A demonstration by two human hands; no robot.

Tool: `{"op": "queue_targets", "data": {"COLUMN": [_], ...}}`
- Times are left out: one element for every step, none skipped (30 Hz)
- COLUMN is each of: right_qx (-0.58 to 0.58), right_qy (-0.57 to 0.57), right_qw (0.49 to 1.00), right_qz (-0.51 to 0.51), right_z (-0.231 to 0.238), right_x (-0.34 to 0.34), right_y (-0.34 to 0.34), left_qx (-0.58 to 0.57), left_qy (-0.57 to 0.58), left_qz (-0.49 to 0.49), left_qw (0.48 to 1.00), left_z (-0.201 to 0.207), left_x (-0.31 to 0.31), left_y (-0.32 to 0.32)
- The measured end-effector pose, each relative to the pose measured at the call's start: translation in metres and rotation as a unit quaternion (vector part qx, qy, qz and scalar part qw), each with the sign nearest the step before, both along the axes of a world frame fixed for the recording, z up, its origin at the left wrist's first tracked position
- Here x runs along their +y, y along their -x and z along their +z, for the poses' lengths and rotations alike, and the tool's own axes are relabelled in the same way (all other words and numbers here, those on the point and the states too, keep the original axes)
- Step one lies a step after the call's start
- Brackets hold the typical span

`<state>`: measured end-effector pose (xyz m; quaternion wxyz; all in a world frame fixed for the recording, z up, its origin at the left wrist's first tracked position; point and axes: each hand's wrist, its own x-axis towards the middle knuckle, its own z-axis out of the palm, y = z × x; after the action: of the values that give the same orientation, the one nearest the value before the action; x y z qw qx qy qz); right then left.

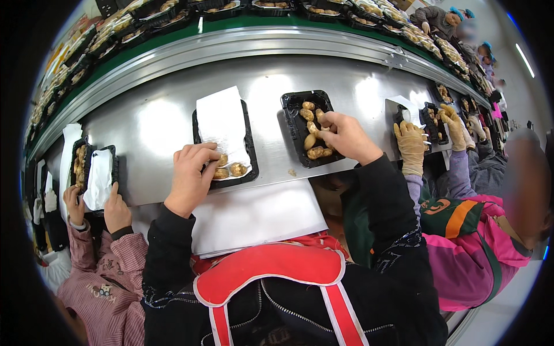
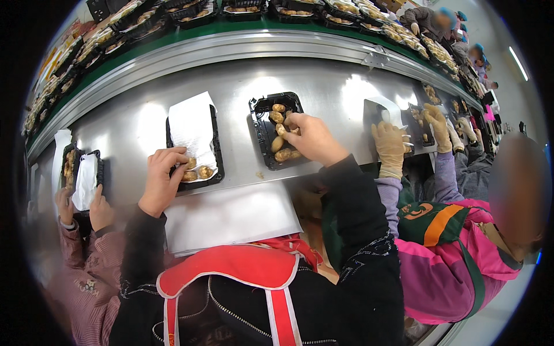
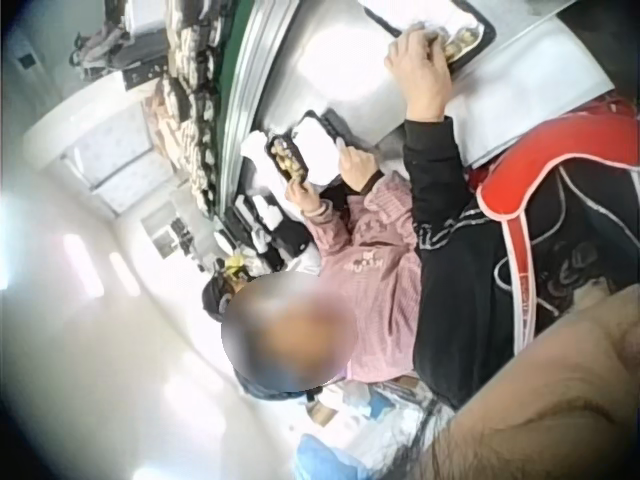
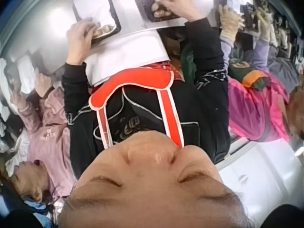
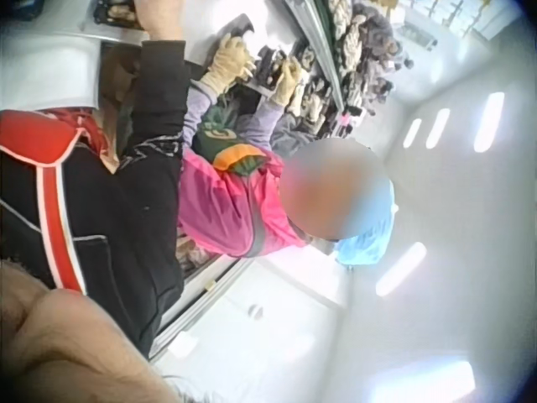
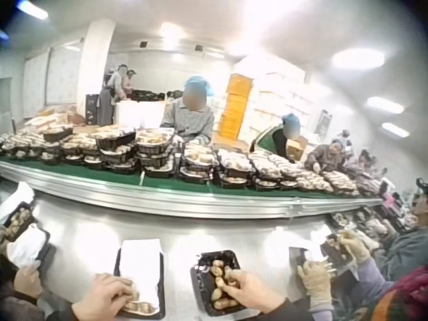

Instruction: The person places small round food items into black plastic trays on a moving conveyor belt, then folds white paper over the items to cover them. The person repeats this process for multiple trays as they move along the line.

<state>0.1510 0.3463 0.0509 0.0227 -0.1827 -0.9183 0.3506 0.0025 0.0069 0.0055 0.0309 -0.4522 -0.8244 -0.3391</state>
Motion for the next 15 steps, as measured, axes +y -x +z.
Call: {"op": "queue_targets", "data": {"right_qx": [0.038, 0.076, 0.037, -0.002, -0.042, -0.057, -0.072, -0.087, -0.121, -0.124, -0.127, -0.129, -0.131, -0.132, -0.135], "right_qy": [-0.099, -0.196, -0.22, -0.244, -0.267, -0.28, -0.292, -0.305, -0.315, -0.317, -0.319, -0.323, -0.32, -0.318, -0.317], "right_qw": [0.994, 0.975, 0.971, 0.963, 0.954, 0.948, 0.943, 0.937, 0.93, 0.929, 0.928, 0.926, 0.925, 0.923, 0.921], "right_qz": [0.034, 0.067, 0.089, 0.111, 0.132, 0.137, 0.143, 0.149, 0.145, 0.146, 0.147, 0.147, 0.159, 0.171, 0.184], "right_z": [-0.007, -0.015, -0.012, -0.007, -0.005, -0.004, -0.005, -0.006, -0.008, -0.007, -0.006, -0.003, -0.003, -0.005, -0.005], "right_x": [0.006, 0.012, 0.013, 0.014, 0.013, 0.011, 0.007, 0.004, 0.001, -0.001, -0.002, -0.003, -0.003, -0.004, -0.003], "right_y": [-0.004, -0.008, -0.01, -0.012, -0.014, -0.016, -0.018, -0.018, -0.016, -0.014, -0.013, -0.011, -0.01, -0.009, -0.007], "left_qx": [-0.001, -0.002, 0.0, 0.001, 0.002, 0.002, 0.003, 0.003, 0.004, 0.005, 0.007, 0.006, 0.005, 0.005, 0.005], "left_qy": [0.001, 0.001, 0.003, 0.005, 0.006, 0.007, 0.007, 0.008, 0.006, 0.004, 0.002, 0.003, 0.004, 0.005, 0.002], "left_qz": [0.001, 0.003, 0.002, 0.002, 0.002, 0.0, -0.001, -0.001, -0.001, 0.0, 0.001, 0.002, 0.002, 0.003, 0.002], "left_qw": [1.0, 1.0, 1.0, 1.0, 1.0, 1.0, 1.0, 1.0, 1.0, 1.0, 1.0, 1.0, 1.0, 1.0, 1.0], "left_z": [0.001, 0.001, 0.001, 0.0, 0.0, 0.0, 0.0, 0.0, 0.0, 0.001, 0.002, 0.002, 0.003, 0.003, 0.002], "left_x": [0.0, 0.0, -0.001, -0.001, -0.002, -0.002, -0.003, -0.002, -0.002, -0.001, -0.001, -0.001, -0.001, -0.002, -0.002], "left_y": [-0.001, -0.002, -0.001, 0.0, 0.0, 0.001, 0.001, 0.001, 0.001, 0.0, -0.001, -0.001, -0.001, 0.0, -0.001]}}
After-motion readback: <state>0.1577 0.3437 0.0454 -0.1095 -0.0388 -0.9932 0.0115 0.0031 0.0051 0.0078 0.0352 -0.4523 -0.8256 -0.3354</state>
